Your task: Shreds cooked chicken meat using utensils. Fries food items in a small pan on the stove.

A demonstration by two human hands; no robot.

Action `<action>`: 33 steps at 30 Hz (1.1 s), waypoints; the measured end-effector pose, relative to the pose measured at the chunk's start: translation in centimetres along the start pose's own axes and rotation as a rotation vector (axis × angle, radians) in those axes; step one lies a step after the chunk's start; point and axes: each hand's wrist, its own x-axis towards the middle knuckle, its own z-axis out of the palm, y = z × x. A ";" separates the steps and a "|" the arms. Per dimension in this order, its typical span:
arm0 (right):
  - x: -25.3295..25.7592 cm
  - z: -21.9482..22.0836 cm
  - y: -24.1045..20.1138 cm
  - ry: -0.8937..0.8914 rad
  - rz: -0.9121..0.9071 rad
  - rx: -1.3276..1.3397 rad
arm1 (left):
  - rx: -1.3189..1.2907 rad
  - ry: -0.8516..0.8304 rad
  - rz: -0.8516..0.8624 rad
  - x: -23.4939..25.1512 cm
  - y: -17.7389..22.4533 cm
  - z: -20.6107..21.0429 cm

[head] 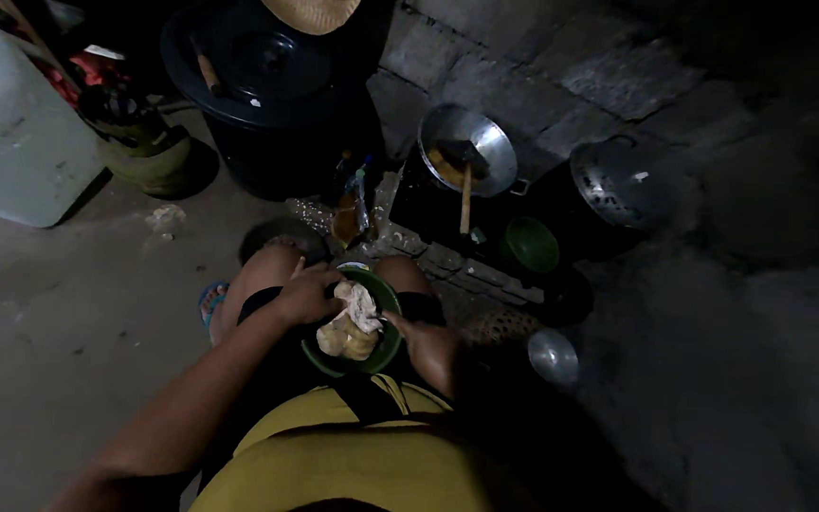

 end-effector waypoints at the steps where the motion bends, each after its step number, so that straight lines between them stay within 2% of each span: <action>1: -0.6 0.9 0.5 0.013 0.002 0.016 | 0.006 -0.010 0.002 0.0 0.1 -0.1; 4: -1.4 1.1 2.3 0.258 -0.126 0.067 | -0.022 -0.019 0.014 0.1 0.2 -0.7; 7: -0.7 -3.5 0.9 0.159 -0.068 0.041 | -0.036 -0.005 0.017 0.0 0.0 -0.5; 10: 1.1 -2.7 -0.3 0.216 -0.092 0.022 | -0.032 0.019 0.024 0.4 0.0 0.0; 13: 0.3 -0.3 -1.5 0.072 -0.045 -0.009 | -0.010 0.011 0.000 0.3 0.0 -0.1; 15: -1.1 0.8 -1.7 -0.096 -0.073 -0.037 | -0.003 0.013 -0.005 0.1 -0.1 0.0; 17: -2.1 0.6 -1.5 -0.171 -0.119 -0.070 | -0.005 0.015 0.008 0.4 -0.1 -0.4; 18: -2.4 0.2 -0.9 -0.110 -0.153 -0.066 | -0.012 0.014 0.011 0.4 0.0 -0.5; 20: -2.5 -0.1 0.7 0.248 -0.268 0.023 | -0.024 0.012 0.012 0.2 0.2 -0.6; 22: -2.0 -3.2 0.0 0.183 -0.142 -0.027 | -0.027 0.006 0.021 0.1 0.2 -0.5; 24: -0.6 -4.2 -0.9 0.144 -0.064 -0.082 | -0.030 0.022 0.040 0.4 0.1 -0.2; 26: 0.7 -2.6 -1.3 0.156 -0.041 -0.083 | -0.027 0.030 0.030 0.6 0.2 -0.1; 30: -0.5 -0.1 -0.7 0.028 -0.011 -0.070 | 0.021 0.006 -0.020 0.5 0.4 0.1; 33: -1.5 1.2 1.7 0.175 -0.087 -0.055 | 0.036 -0.005 -0.011 0.8 0.5 -0.1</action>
